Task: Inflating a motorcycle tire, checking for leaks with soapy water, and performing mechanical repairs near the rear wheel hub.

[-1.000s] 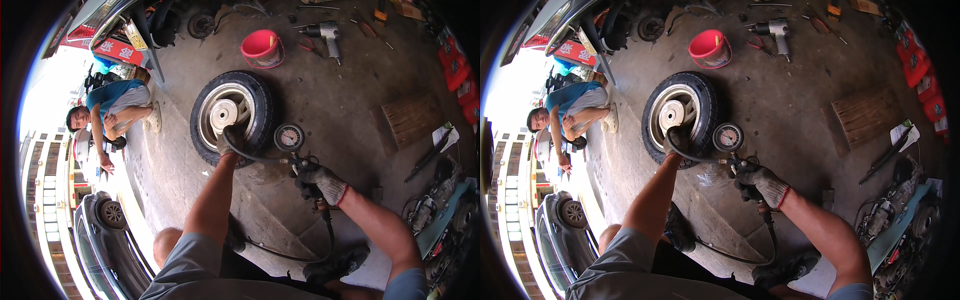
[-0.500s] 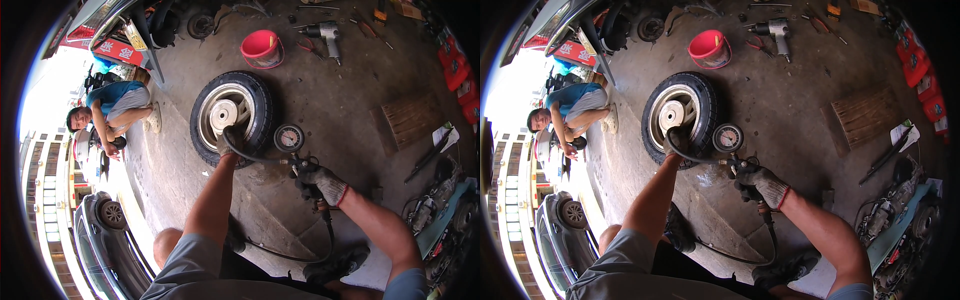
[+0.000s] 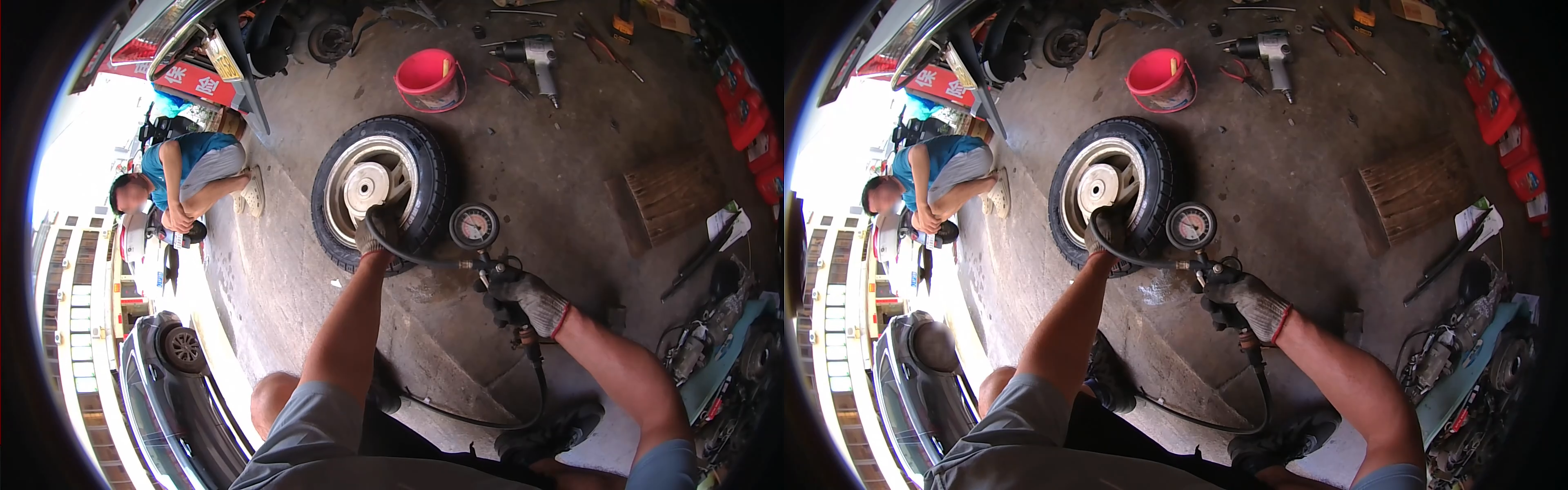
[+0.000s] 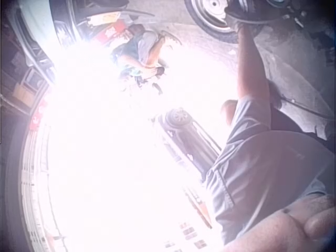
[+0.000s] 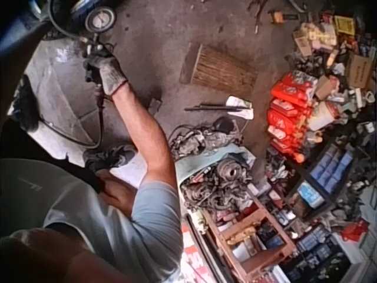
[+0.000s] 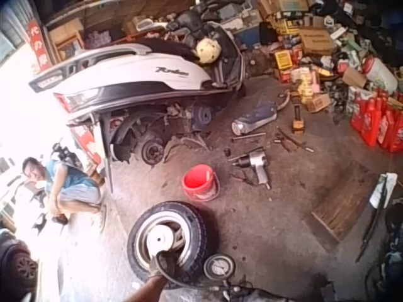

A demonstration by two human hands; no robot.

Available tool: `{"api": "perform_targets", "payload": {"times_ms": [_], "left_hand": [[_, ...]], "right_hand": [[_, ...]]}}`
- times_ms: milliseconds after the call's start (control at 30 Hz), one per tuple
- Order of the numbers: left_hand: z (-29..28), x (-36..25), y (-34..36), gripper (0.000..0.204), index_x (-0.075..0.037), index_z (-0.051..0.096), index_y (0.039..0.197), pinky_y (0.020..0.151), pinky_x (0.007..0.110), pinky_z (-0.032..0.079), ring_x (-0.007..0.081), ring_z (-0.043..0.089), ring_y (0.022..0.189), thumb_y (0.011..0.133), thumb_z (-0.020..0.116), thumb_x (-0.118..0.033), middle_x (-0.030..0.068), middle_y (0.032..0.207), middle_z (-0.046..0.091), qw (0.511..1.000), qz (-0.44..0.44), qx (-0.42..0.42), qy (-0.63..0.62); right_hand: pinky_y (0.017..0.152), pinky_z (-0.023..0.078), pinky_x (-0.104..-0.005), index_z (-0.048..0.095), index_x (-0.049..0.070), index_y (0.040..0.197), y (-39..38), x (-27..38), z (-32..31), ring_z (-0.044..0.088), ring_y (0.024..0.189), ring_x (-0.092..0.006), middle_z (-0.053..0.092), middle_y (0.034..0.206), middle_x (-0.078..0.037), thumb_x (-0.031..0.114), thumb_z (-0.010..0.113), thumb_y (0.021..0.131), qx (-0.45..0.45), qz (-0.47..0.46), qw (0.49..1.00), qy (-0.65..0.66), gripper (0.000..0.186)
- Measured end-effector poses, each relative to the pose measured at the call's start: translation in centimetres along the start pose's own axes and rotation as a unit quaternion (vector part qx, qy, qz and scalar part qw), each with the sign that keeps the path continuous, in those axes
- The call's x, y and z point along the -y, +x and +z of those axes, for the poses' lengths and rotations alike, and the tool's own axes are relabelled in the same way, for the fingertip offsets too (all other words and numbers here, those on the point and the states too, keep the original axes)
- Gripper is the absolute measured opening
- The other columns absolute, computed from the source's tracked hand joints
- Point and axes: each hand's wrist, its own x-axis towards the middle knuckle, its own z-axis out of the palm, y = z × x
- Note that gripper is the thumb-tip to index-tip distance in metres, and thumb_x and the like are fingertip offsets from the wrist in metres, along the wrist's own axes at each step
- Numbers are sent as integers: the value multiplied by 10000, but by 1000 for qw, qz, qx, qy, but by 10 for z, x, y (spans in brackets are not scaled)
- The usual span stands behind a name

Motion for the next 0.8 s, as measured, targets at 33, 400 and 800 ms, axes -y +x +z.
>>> {"api": "perform_targets", "payload": {"times_ms": [33,400,800], "left_hand": [[0,0,0,410,-129,705,1013,822,457,504,378,638,975,879,428,-400,197,989,678,1000,2,-9,1],[3,2,1,403,-104,695,1026,832,471,502,387,634,980,878,440,-379,203,1008,673,1000,-12,-19,0],[4,3,3,408,-102,698,999,812,481,503,396,639,954,885,422,-380,204,971,677,1000,13,-15,3]], "right_hand": [[558,461,-268,573,3,1115,0,0,0,520,574,-110,562,728,-17,162,619,891,-15,5,1000,-1,278],[555,496,-260,573,56,1195,4,-3,-5,587,585,-116,677,949,-121,238,638,889,17,4,1000,18,362],[555,497,-267,568,47,1204,3,-3,-5,583,590,-111,660,861,-87,237,648,883,21,4,1000,1,382]]}}
